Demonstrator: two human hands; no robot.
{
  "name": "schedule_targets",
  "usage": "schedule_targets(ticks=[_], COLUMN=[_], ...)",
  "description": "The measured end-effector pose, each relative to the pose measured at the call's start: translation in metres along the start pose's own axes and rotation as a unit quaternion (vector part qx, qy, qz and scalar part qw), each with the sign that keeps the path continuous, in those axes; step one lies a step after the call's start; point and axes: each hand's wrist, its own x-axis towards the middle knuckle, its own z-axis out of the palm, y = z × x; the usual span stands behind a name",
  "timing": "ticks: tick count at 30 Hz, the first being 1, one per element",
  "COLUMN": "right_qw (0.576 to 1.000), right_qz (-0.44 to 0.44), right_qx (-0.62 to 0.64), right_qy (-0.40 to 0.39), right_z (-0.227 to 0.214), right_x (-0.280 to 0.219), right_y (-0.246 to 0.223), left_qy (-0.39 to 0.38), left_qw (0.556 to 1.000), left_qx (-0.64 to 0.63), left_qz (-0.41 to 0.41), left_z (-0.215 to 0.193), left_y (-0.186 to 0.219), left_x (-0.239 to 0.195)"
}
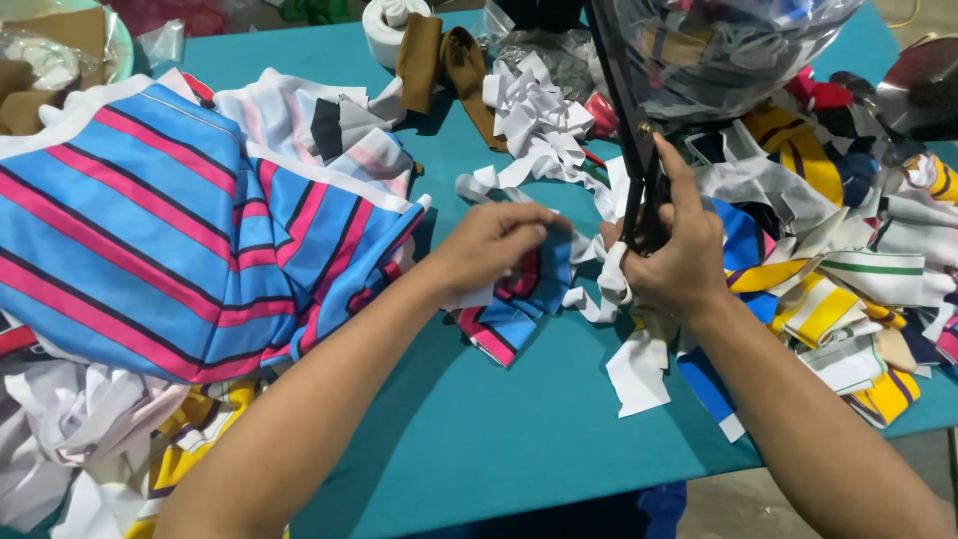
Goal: Cutting and sorting colorful fabric scraps on a work table using scissors
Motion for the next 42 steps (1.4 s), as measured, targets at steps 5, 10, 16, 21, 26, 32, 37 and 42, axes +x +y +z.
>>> schedule_targets(ticks=[5,10,16,21,26,32,37,42], right_qw=[0.999,0.992,0.985,0.960,0.976,0.985,0.985,0.974], right_qz=[-0.018,-0.070,-0.131,-0.219,-0.176,-0.137,-0.061,0.005], right_qx=[-0.026,-0.085,-0.083,-0.091,-0.014,0.101,0.150,0.158], right_qy=[0.028,0.053,0.076,0.150,0.131,0.024,-0.053,-0.165], right_z=[-0.002,-0.011,-0.020,-0.023,-0.022,-0.019,-0.010,-0.014], right_x=[-0.001,-0.001,0.000,0.000,-0.003,-0.006,-0.003,0.003], right_y=[-0.006,-0.008,-0.009,-0.014,-0.007,-0.012,-0.013,0.006], left_qy=[-0.082,-0.082,-0.013,0.108,0.167,0.211,0.197,0.186], left_qw=[0.990,0.988,0.998,0.990,0.984,0.967,0.965,0.956], left_qx=[0.111,0.122,-0.057,-0.064,0.033,0.109,0.161,0.220], left_qz=[0.037,0.043,0.002,0.058,0.052,0.095,0.069,0.057], left_z=[0.012,0.022,0.071,0.109,0.066,-0.003,-0.043,-0.054], left_y=[0.004,-0.001,-0.019,-0.015,-0.011,0.005,0.012,0.022], left_x=[-0.007,-0.009,0.011,0.036,0.046,0.037,0.020,0.012])
